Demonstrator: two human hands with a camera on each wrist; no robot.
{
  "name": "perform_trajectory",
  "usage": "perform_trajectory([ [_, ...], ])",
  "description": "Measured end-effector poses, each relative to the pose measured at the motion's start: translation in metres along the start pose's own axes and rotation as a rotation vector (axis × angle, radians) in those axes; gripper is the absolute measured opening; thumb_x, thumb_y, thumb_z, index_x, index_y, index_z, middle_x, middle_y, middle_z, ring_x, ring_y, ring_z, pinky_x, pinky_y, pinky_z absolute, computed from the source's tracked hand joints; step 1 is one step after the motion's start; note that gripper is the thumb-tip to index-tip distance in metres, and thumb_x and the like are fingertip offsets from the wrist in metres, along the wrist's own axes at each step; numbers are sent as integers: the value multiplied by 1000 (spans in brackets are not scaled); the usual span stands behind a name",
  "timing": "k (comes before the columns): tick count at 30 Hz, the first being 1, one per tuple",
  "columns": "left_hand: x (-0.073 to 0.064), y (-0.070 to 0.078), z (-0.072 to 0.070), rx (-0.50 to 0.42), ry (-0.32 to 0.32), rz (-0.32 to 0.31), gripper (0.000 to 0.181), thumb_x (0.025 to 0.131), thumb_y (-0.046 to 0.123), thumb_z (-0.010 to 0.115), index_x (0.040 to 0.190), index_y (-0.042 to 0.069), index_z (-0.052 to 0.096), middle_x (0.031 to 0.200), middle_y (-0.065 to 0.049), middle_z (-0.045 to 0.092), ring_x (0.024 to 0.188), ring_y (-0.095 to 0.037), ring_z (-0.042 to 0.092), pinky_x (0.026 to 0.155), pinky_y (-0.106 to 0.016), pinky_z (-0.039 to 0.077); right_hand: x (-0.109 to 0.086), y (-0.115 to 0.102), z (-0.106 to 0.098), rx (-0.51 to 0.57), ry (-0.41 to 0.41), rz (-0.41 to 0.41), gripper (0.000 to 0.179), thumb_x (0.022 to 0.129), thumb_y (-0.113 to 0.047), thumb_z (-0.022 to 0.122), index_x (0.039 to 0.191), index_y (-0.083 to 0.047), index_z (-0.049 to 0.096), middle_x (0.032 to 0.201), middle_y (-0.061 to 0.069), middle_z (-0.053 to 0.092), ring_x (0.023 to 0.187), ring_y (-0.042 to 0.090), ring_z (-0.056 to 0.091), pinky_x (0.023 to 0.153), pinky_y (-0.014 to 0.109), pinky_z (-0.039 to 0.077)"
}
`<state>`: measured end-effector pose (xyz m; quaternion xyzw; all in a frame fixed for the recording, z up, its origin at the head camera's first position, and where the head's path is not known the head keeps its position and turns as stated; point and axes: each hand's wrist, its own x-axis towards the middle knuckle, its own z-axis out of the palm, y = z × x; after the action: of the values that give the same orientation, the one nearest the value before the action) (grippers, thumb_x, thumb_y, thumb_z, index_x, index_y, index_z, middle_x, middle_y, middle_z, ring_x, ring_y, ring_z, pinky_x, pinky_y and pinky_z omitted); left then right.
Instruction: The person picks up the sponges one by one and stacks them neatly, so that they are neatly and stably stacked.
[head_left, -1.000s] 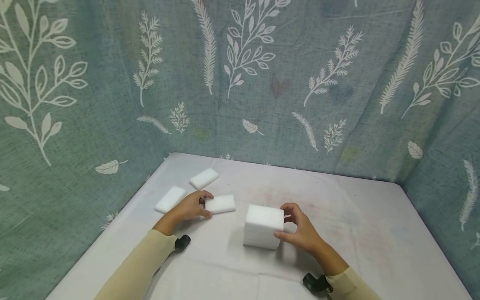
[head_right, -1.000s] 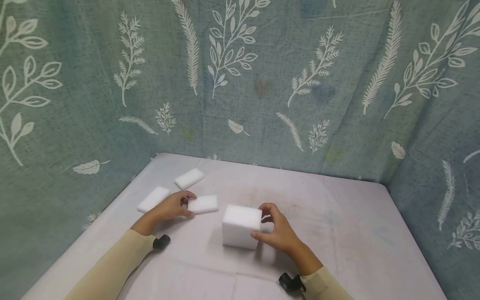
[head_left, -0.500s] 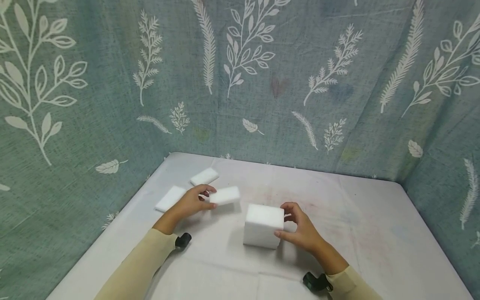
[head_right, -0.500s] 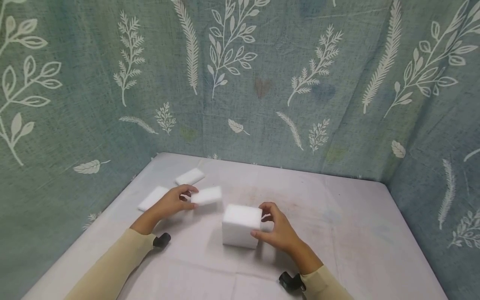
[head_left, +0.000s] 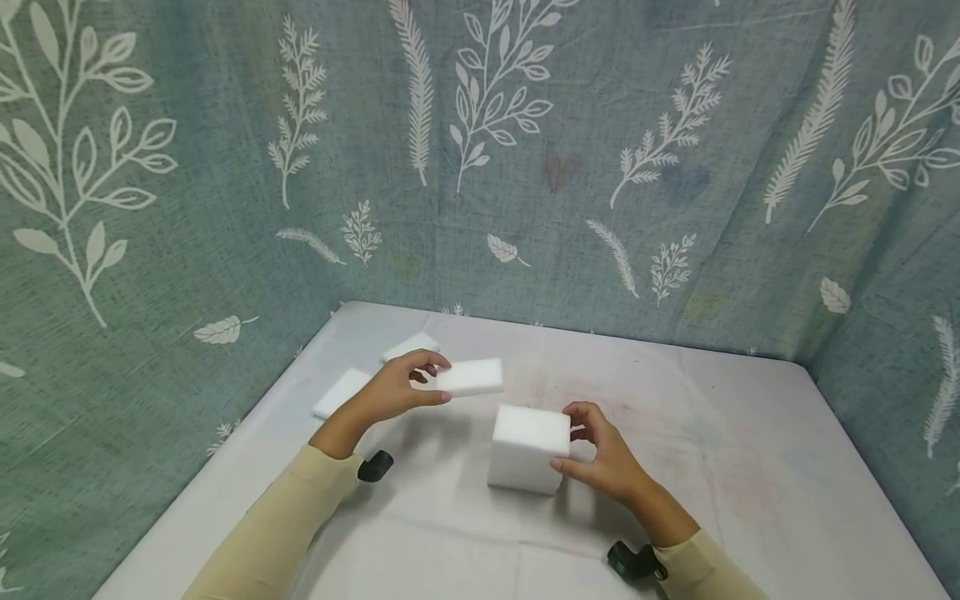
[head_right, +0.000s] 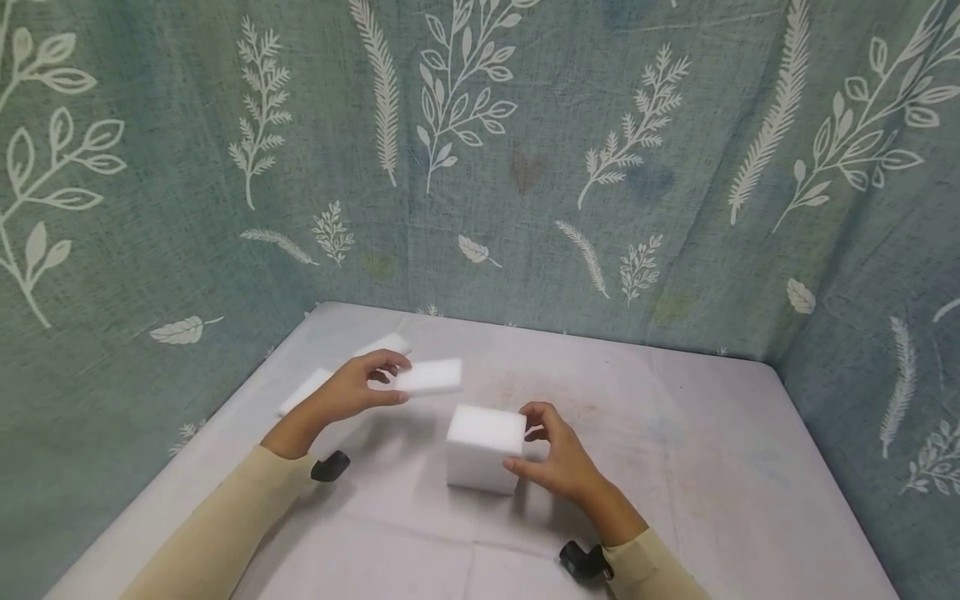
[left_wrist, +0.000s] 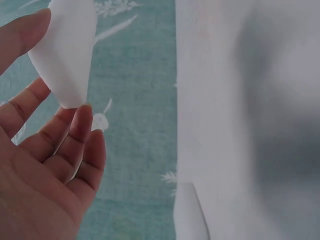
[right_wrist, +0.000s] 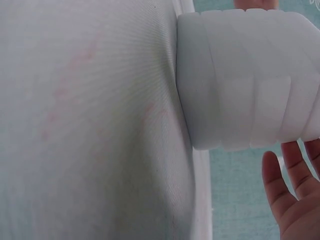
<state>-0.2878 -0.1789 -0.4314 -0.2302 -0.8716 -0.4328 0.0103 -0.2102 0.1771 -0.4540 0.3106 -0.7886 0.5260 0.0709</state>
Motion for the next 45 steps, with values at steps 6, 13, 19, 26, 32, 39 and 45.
perform_trajectory([
  [6,0,15,2,4,-19,56,45,80,33,82,118,18,63,117,4,59,105,-18,54,91,-39,46,1,1,-1,1,1,-18,62,73,1,81,122,12,43,110,12,57,101,22,56,84,59,48],
  [13,-1,31,6,-8,-31,109,43,78,31,84,115,21,64,117,7,59,104,-16,54,91,-42,46,1,1,-1,-4,-5,-19,62,74,0,80,122,12,44,111,13,58,102,22,57,84,58,48],
  [19,-2,45,10,-36,-64,180,43,78,34,84,114,21,64,117,7,58,103,-16,54,91,-48,45,1,0,0,-12,-1,-16,61,73,1,81,122,10,45,111,12,57,101,22,57,84,56,49],
  [26,-1,52,20,-38,-75,218,41,79,30,83,113,22,64,116,9,59,102,-15,54,90,-42,46,1,0,-1,1,-8,-27,61,73,1,80,122,9,45,111,12,58,102,22,56,84,55,49],
  [32,1,57,31,-49,-96,251,40,79,31,83,114,22,64,117,9,59,102,-19,55,89,-40,47,0,2,-2,5,-12,-46,61,73,0,80,122,9,45,112,12,58,102,21,56,83,56,49],
  [39,4,59,40,-43,-123,274,40,79,32,83,113,24,63,116,12,59,103,-15,54,90,-38,47,0,2,-2,2,-4,-63,58,74,0,79,121,9,46,112,13,57,102,22,56,82,55,50],
  [45,5,62,45,-45,-140,296,41,80,32,82,115,22,63,117,11,59,103,-12,54,89,-35,47,1,1,-3,-5,8,-72,57,74,1,78,122,7,47,113,14,58,101,25,56,81,55,50],
])
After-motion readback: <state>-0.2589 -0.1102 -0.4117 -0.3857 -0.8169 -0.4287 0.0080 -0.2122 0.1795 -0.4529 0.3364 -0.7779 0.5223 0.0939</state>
